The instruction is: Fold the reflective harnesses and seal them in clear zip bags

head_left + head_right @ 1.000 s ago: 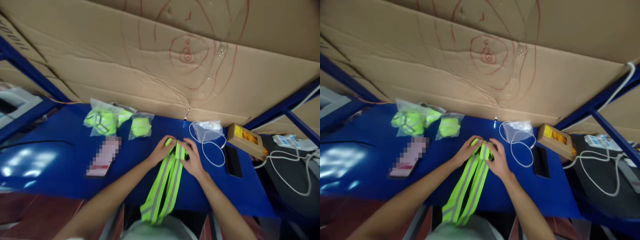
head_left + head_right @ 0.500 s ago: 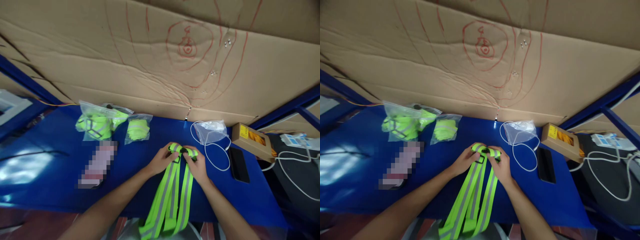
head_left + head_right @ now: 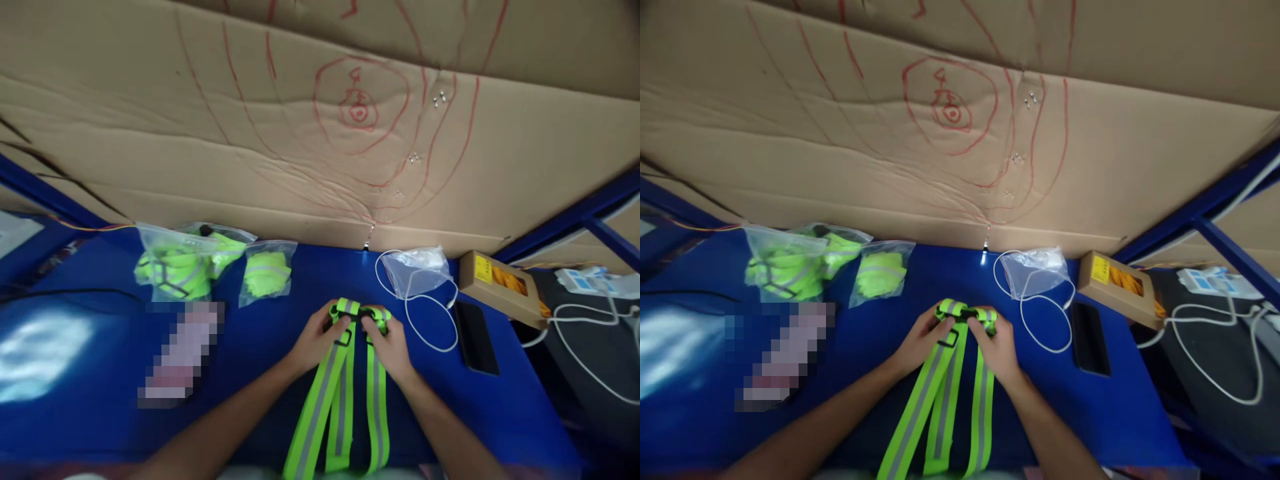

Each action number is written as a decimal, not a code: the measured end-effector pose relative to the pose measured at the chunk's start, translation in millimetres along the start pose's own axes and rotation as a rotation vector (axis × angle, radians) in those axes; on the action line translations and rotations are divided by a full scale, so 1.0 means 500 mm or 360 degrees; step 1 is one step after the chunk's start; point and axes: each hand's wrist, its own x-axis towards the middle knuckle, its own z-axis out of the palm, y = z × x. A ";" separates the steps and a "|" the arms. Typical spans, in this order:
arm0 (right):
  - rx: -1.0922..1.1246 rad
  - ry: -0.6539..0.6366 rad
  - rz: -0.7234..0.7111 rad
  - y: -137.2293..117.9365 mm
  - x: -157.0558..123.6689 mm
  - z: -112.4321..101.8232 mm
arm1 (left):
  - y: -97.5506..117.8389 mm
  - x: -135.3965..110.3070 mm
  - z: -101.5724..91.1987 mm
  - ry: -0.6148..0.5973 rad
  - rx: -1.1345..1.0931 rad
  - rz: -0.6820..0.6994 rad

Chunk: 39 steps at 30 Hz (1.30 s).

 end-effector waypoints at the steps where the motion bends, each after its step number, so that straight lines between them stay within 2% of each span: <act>1: -0.0016 -0.0001 0.0009 0.001 0.001 0.001 | -0.004 0.002 0.002 0.0021 0.0034 0.0036; 6: -0.0032 -0.0055 0.0022 0.003 0.001 -0.004 | -0.013 0.009 0.003 0.0045 0.0148 0.0138; 9: -0.0066 -0.0033 -0.0056 0.001 0.002 -0.015 | -0.003 0.013 -0.004 0.0017 0.0179 0.0126; 13: -0.0243 0.0102 -0.0419 -0.015 0.002 -0.036 | 0.031 0.016 -0.011 -0.0036 0.0114 0.0079; 16: -0.0509 -0.0094 -0.0713 -0.030 0.007 -0.050 | 0.058 0.015 -0.001 -0.0031 0.0003 0.0048; 19: -0.0632 -0.0243 -0.0829 -0.036 0.016 -0.060 | 0.068 0.009 0.019 0.0002 -0.0102 -0.0052; 23: -0.0610 -0.0383 -0.0875 -0.041 0.008 -0.080 | 0.066 -0.029 0.032 -0.0094 -0.0157 -0.0312; 26: -0.0566 -0.0527 -0.0899 -0.066 -0.022 -0.106 | 0.079 -0.081 0.023 -0.0311 -0.0171 -0.0466; 29: -0.0522 -0.0631 -0.0820 -0.104 -0.063 -0.122 | 0.101 -0.135 0.008 -0.0496 -0.0147 -0.0506; 32: -0.0453 -0.0626 -0.0718 -0.129 -0.100 -0.115 | 0.107 -0.172 0.001 -0.0424 -0.0052 -0.0481; 35: -0.0433 -0.0528 -0.0685 -0.130 -0.125 -0.098 | 0.090 -0.193 0.001 -0.0263 0.0120 -0.0324; 37: -0.0425 -0.0513 -0.0703 -0.120 -0.133 -0.090 | 0.079 -0.203 -0.006 -0.0282 0.0255 -0.0147; 39: -0.0395 -0.0580 -0.0746 -0.107 -0.136 -0.085 | 0.078 -0.207 -0.020 -0.0422 0.0393 -0.0036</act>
